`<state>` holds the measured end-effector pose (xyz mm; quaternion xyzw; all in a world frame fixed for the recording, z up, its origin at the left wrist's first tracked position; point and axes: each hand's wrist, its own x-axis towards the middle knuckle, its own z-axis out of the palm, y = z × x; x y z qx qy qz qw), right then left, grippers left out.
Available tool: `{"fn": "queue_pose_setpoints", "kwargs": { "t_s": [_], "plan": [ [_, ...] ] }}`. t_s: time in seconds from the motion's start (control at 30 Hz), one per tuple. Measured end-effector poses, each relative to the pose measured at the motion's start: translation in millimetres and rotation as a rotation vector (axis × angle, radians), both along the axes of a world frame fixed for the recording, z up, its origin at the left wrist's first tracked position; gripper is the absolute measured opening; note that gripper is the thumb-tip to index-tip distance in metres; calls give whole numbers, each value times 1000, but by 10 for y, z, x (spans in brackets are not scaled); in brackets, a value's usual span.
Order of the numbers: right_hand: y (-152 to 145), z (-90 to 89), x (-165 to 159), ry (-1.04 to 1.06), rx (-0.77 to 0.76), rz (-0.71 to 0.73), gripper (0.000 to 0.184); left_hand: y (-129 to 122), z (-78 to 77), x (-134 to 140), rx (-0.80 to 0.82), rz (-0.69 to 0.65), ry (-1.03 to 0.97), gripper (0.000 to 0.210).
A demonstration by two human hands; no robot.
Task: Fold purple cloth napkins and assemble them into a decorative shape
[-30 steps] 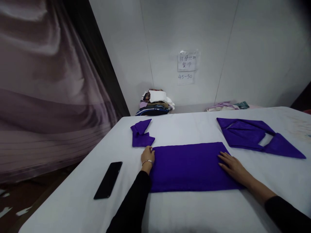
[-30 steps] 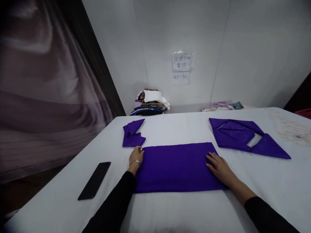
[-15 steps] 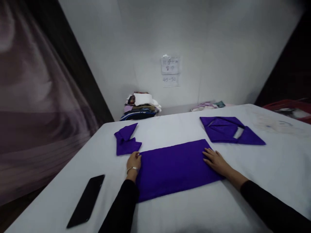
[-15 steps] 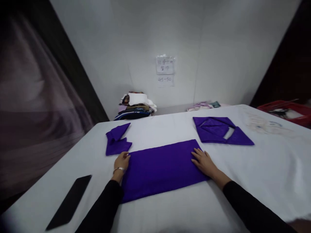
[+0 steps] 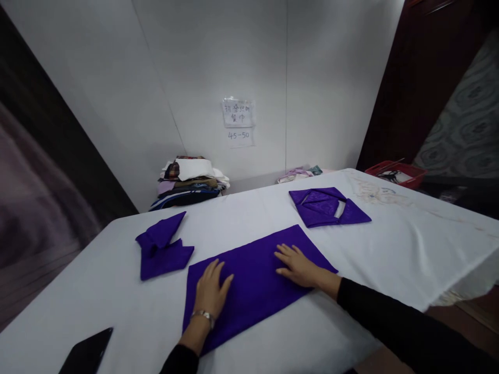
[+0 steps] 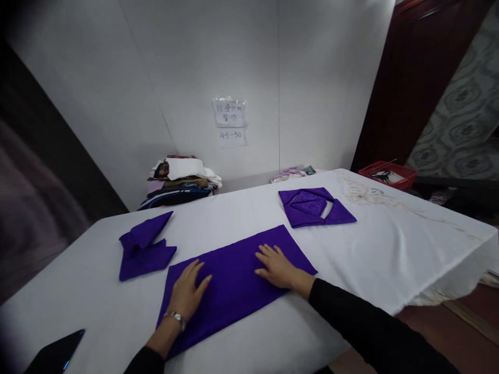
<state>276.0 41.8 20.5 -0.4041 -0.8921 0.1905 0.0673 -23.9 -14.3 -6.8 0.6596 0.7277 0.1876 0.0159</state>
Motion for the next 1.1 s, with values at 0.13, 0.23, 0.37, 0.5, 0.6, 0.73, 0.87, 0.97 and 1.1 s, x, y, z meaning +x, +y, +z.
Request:
{"fn": "queue_pose_setpoints", "kwargs": {
  "t_s": [0.13, 0.23, 0.37, 0.5, 0.6, 0.73, 0.87, 0.97, 1.1],
  "plan": [
    [-132, -18, -534, 55, -32, 174, 68, -55, -76, 352, -153, -110, 84, 54],
    [-58, -112, -671, 54, -20, 216, 71, -54, -102, 281, -215, -84, 136, 58],
    [226, -214, -347, 0, 39, 53, 72, -85, -123, -83, -275, 35, 186, 65],
    [458, -269, 164, -104, 60, -217, 74, -123, -145, -373, -279, 107, 196, 65],
    [478, -248, 333, -161, 52, -340, 78, -126, -125, -367, -285, 158, 206, 64],
    [327, -131, 92, -98, 63, -213, 79, -88, -36, -98, -261, 119, 226, 66],
    [214, -70, -433, 8, 44, 18, 77, 29, 26, 164, -222, -21, 201, 65],
    [288, -132, -650, 10, 22, 101, 75, 127, 7, 168, -269, -1, 194, 66],
    [570, -259, -378, -46, 58, 4, 73, 164, -57, 8, -281, 75, 188, 69]
  ]
}}
